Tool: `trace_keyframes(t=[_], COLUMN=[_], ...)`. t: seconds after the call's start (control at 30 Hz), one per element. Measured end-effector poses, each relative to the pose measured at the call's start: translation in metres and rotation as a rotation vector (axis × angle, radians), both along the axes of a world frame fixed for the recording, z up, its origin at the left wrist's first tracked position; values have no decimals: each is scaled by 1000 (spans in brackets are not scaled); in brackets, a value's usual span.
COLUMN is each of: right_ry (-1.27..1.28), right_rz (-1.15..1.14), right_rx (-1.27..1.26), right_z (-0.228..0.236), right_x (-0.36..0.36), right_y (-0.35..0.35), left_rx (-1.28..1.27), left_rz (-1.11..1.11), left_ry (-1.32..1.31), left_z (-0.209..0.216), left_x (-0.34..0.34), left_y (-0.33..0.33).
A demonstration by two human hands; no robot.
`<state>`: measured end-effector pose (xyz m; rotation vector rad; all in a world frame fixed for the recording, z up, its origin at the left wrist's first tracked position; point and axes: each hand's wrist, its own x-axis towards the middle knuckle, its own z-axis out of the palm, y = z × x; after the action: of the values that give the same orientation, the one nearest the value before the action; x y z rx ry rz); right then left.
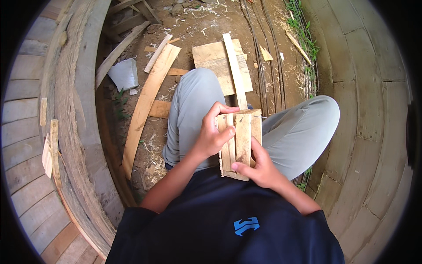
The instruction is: The person assembles a small wooden box by hand, fitting together pre-cut wooden slats and panels. They repeatedly adjust the pieces to ensure a snug fit, occasionally tapping them into place and inspecting the joints.
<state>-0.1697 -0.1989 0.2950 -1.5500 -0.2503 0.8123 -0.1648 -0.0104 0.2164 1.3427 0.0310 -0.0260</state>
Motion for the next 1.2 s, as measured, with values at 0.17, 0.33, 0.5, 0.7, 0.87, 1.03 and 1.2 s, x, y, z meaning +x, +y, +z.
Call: trace_keyframes(t=[0.17, 0.33, 0.5, 0.7, 0.87, 1.03, 1.2], right_ry=[-97, -149, -387, -630, -924, -1362, -1418], right_rz=[-31, 2, -61, 61, 138, 93, 78], right_rx=[-53, -16, -34, -441, -479, -586, -929], right_z=[5, 17, 2, -13, -27, -34, -32], right_x=[11, 52, 91, 142, 139, 123, 103], right_y=[16, 28, 39, 49, 54, 74, 97], left_rx=[-16, 23, -83, -11, -85, -78, -228], left_rz=[80, 186, 314, 437, 368, 323, 401], left_ry=[-50, -160, -252, 96, 174, 35, 164], left_z=[12, 36, 34, 20, 23, 8, 4], left_x=[14, 38, 57, 55, 57, 72, 82], left_y=[5, 23, 29, 32, 35, 31, 27])
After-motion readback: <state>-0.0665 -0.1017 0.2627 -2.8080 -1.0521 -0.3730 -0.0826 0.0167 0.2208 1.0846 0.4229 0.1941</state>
